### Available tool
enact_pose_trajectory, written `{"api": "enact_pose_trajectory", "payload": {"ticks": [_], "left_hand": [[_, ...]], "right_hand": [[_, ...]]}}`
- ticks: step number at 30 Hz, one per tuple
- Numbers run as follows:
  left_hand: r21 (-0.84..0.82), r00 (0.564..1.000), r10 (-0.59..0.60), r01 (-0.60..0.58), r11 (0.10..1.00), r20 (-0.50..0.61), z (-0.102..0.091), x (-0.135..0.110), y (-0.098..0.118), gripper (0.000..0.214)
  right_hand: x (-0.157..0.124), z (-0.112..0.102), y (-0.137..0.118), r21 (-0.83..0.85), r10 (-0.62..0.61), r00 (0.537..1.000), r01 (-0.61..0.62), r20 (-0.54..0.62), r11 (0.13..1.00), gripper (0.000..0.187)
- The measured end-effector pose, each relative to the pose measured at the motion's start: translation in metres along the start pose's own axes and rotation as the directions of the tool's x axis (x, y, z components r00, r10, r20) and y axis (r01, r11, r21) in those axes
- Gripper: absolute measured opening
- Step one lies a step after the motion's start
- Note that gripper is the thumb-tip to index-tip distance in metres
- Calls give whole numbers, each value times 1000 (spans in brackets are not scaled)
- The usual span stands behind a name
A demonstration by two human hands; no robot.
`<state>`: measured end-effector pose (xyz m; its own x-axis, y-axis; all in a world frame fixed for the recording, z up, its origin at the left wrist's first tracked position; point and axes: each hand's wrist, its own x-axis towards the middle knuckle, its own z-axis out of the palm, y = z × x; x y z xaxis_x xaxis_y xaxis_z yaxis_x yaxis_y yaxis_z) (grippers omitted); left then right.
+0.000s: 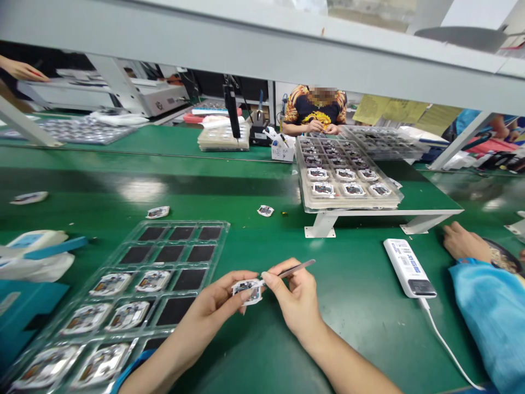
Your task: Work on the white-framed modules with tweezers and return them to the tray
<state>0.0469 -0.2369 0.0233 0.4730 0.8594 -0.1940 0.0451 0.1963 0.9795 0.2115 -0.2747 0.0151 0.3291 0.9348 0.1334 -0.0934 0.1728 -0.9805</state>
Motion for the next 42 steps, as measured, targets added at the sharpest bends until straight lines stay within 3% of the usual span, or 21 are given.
{"api": "enact_pose_trajectory", "payload": {"ticks": [9,14,22,28,32,42], "left_hand": [[-15,996,1,-2,1000,-85,4,3,-9,36],[-103,994,-71,62,993,-81,2,1,-5,36],[-134,996,-84,81,988,-17,6,-4,2,36],[-123,997,-78,75,990,-14,6,-4,3,32],[-32,1000,-27,27,999,-3,4,-4,0,29],[120,998,54,-55,991,8,3,-5,-1,27]], "right_hand": [[-9,3,5,-76,-118,993,120,28,990,4],[-8,0,2,-133,-217,976,217,17,967,2],[-4,1,2,-53,-60,994,65,86,997,8],[1,0,0,-14,68,996,-67,64,998,20],[2,1,1,-19,56,998,-56,-6,998,19],[2,0,2,-26,47,998,-48,-33,999,19]]}}
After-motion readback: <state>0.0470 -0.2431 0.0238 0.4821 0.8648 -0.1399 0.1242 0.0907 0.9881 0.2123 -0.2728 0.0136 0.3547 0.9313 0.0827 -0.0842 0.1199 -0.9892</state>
